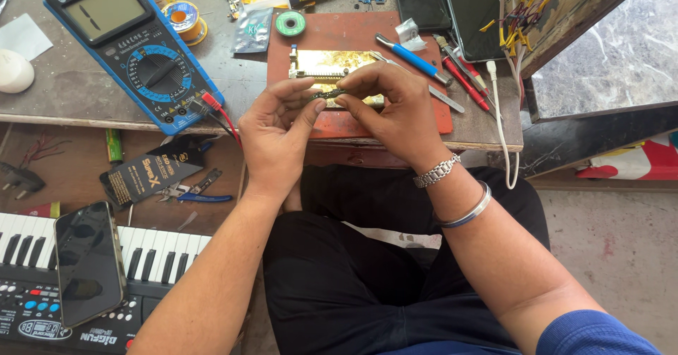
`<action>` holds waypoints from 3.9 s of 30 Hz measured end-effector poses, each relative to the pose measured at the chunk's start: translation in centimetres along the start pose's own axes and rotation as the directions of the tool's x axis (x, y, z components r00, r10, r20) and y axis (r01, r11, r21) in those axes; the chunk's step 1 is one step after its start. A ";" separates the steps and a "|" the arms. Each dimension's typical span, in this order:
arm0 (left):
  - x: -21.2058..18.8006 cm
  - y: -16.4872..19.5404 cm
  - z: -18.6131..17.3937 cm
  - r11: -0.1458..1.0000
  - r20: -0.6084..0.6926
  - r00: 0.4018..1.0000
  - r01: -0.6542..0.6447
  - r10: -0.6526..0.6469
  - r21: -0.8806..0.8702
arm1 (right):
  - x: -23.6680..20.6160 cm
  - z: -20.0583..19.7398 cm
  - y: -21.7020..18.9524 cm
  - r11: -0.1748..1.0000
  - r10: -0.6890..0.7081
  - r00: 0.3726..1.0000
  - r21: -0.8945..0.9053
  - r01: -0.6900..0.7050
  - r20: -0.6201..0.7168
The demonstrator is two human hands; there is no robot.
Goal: The person sits at a repair bench and works on a small phone circuit board held in a metal jig, using tweezers to pick at and reposition tiny components on the board. A multimeter with probes attached sits beside the jig on the workbench.
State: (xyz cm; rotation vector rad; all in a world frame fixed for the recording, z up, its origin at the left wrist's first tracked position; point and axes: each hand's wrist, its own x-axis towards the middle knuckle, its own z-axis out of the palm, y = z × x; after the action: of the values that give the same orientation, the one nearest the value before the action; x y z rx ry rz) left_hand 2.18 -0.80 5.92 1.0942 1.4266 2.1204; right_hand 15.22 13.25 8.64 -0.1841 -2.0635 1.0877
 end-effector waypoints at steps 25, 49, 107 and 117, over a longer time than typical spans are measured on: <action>0.2 0.3 0.0 0.992 -0.006 0.999 -0.044 0.045 0.121 | 0.0 -0.1 0.6 0.998 0.002 1.000 0.059 -0.001 -0.013; -0.1 1.1 0.6 0.954 -0.030 0.996 -0.071 0.084 0.291 | 0.0 -0.3 0.1 0.999 -0.043 0.999 0.026 0.042 0.004; -1.0 4.0 1.1 0.420 0.194 0.873 -0.397 0.448 0.816 | 1.1 -0.3 -5.4 0.989 -0.001 0.999 -0.149 0.008 0.043; -0.7 3.7 1.0 0.541 0.151 0.898 -0.376 0.414 0.752 | 1.1 -0.3 -4.9 0.984 0.006 1.000 -0.180 -0.002 0.019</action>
State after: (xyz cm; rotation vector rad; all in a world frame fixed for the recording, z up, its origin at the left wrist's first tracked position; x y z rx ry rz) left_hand 3.84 -2.24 9.11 1.8341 2.4230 1.7685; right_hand 15.75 10.93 13.08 -0.2690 -2.1797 0.9073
